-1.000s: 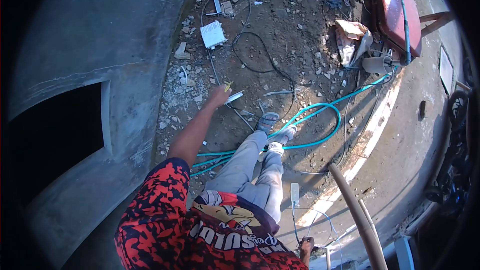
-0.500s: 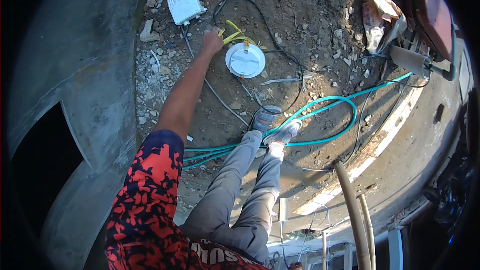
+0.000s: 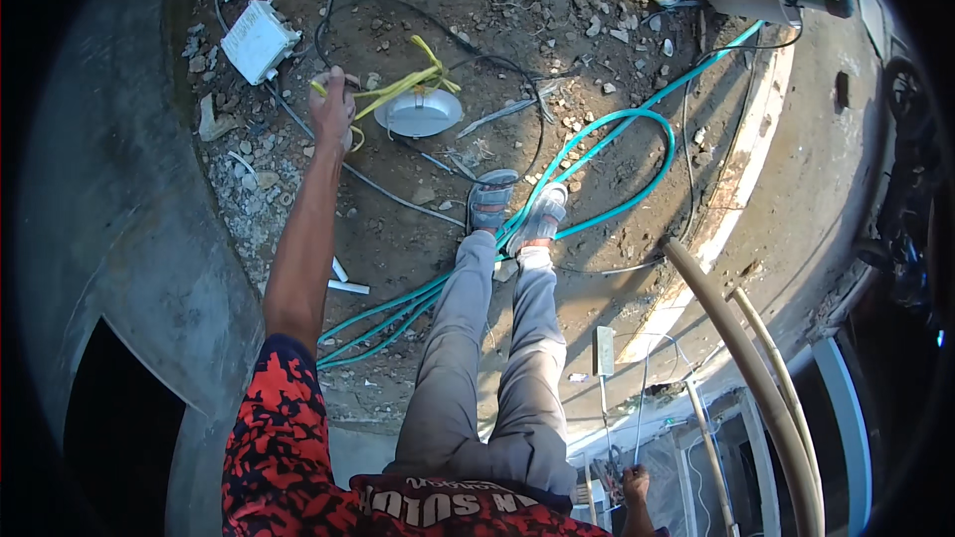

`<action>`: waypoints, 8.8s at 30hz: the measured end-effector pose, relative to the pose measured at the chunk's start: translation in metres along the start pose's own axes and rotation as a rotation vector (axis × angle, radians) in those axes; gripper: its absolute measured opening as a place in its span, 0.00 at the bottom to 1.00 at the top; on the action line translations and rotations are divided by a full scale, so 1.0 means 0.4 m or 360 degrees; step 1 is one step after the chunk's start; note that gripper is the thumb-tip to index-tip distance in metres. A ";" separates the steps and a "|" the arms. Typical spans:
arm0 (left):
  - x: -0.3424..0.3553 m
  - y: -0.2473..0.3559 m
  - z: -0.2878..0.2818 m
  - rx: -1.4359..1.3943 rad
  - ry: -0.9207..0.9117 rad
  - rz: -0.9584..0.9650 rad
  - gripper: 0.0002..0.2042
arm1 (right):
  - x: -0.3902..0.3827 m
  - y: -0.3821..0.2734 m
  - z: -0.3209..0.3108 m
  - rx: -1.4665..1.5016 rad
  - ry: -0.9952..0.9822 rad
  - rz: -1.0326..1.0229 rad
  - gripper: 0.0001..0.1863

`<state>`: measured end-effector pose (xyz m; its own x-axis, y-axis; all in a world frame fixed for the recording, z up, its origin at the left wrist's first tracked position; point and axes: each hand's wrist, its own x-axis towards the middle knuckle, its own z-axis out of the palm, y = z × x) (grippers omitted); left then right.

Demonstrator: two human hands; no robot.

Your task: The person manipulates electrical wires and an extension cord at a construction site. They use a yellow rope to secure electrical components to a wall, plug a cable into an extension socket, and join blue and white wires by hand.

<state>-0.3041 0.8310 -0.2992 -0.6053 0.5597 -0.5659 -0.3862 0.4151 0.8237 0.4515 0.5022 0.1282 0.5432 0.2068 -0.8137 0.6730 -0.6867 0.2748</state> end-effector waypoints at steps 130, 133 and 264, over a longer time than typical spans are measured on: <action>-5.782 -1.417 4.260 -0.0073 -0.3208 0.1033 0.15 | 0.956 5.403 -2.547 0.1012 0.3499 0.2575 0.30; -5.931 -1.513 4.277 -0.0037 -0.3343 0.0851 0.15 | 0.916 5.485 -2.500 0.0804 0.3606 0.2453 0.38; -6.143 -1.629 4.555 0.0693 -0.3799 0.0395 0.13 | 1.128 5.217 -2.537 0.0718 0.4161 0.2119 0.19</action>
<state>2.7029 0.4918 0.4906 0.9840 -0.0197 0.1772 -0.1731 0.1317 0.9761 2.6104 -0.1302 0.8540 -0.2712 -0.4183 0.8669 0.0690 -0.9067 -0.4160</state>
